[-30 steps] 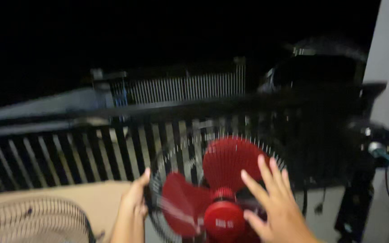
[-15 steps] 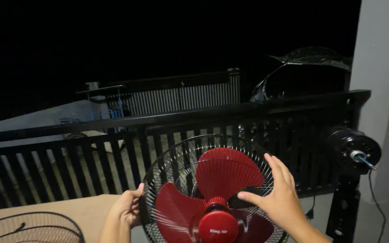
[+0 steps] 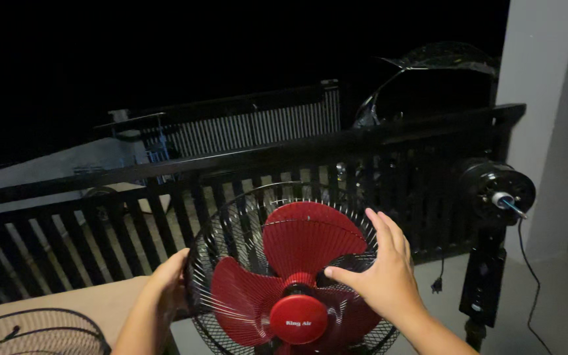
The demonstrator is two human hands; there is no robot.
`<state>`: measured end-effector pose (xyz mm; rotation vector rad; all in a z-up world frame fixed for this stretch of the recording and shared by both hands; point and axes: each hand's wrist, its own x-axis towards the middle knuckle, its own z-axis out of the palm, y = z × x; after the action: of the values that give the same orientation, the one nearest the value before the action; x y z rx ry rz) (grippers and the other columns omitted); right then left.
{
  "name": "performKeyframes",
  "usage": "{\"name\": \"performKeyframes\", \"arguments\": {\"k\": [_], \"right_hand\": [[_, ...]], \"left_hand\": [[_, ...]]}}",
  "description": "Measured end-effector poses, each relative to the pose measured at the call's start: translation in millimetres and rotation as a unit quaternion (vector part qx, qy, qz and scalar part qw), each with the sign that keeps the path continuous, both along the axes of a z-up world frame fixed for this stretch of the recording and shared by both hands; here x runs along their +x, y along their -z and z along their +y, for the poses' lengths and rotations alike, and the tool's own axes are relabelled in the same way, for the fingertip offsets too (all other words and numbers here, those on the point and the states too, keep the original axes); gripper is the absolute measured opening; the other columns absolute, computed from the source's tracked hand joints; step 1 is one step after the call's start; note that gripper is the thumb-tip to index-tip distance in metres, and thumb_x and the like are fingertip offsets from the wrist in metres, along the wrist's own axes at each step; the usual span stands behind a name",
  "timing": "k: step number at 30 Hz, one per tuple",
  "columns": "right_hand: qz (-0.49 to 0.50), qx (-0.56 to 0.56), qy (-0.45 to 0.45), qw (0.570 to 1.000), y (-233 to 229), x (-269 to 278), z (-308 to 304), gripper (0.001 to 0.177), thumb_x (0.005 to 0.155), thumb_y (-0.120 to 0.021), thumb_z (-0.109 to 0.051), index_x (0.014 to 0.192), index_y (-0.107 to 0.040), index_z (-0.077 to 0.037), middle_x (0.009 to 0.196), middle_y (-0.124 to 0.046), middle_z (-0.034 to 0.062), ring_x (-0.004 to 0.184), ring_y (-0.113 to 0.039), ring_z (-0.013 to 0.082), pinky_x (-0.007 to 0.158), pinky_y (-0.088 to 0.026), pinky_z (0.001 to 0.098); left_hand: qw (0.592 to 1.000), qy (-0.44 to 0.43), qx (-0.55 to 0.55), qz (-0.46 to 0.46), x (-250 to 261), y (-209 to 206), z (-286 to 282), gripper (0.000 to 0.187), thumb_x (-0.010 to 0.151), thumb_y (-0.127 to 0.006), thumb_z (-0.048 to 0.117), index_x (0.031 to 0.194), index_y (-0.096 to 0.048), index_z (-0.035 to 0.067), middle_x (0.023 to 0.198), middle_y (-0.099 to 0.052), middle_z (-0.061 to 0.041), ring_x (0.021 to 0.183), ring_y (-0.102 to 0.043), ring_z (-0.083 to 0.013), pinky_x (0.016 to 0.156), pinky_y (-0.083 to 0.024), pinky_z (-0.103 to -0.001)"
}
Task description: The person disassembles two standing electric fans by removing the front grilles, blades, and rear grilles, then reassembles them. The person handles the grilles, blades, and central hubs of both a black fan and a red fan, placing removed parts on a nearby table before reattaching them.
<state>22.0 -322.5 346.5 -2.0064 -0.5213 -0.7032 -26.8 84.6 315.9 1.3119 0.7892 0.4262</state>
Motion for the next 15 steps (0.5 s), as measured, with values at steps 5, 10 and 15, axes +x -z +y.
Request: {"name": "performKeyframes", "arguments": {"k": [5, 10, 15], "right_hand": [[-0.056, -0.002, 0.014, 0.998, 2, -8, 4, 0.125, 0.048, -0.097, -0.044, 0.154, -0.038, -0.015, 0.157, -0.033, 0.0142, 0.144, -0.030, 0.0351, 0.115, -0.031, 0.0493], [-0.084, 0.004, 0.007, 0.996, 21, -1, -2, 0.120, 0.057, -0.095, -0.046, 0.156, -0.036, -0.012, 0.161, -0.031, 0.0189, 0.149, -0.030, 0.0375, 0.117, -0.030, 0.0504], [0.074, 0.156, 0.052, 0.984, 68, 2, -21, 0.118, 0.065, -0.091, -0.044, 0.159, -0.027, -0.009, 0.162, -0.028, 0.0230, 0.148, -0.032, 0.0348, 0.115, -0.032, 0.0445]], "left_hand": [[0.977, -0.065, 0.188, -0.080, 5, 21, 31, 0.051, 0.095, -0.075, 0.033, 0.068, -0.050, -0.002, 0.060, -0.051, -0.012, 0.047, -0.044, -0.0259, 0.043, -0.034, -0.041], [0.950, -0.124, 0.286, 0.025, -12, 33, 4, 0.074, 0.104, -0.051, 0.055, 0.085, -0.073, -0.013, 0.076, -0.071, -0.023, 0.070, -0.066, -0.0355, 0.067, -0.051, -0.049], [0.934, -0.192, 0.283, -0.105, -31, 51, -70, 0.073, 0.103, -0.038, 0.060, 0.136, -0.056, -0.002, 0.137, -0.059, -0.026, 0.130, -0.054, -0.0380, 0.109, -0.038, -0.045]]}}
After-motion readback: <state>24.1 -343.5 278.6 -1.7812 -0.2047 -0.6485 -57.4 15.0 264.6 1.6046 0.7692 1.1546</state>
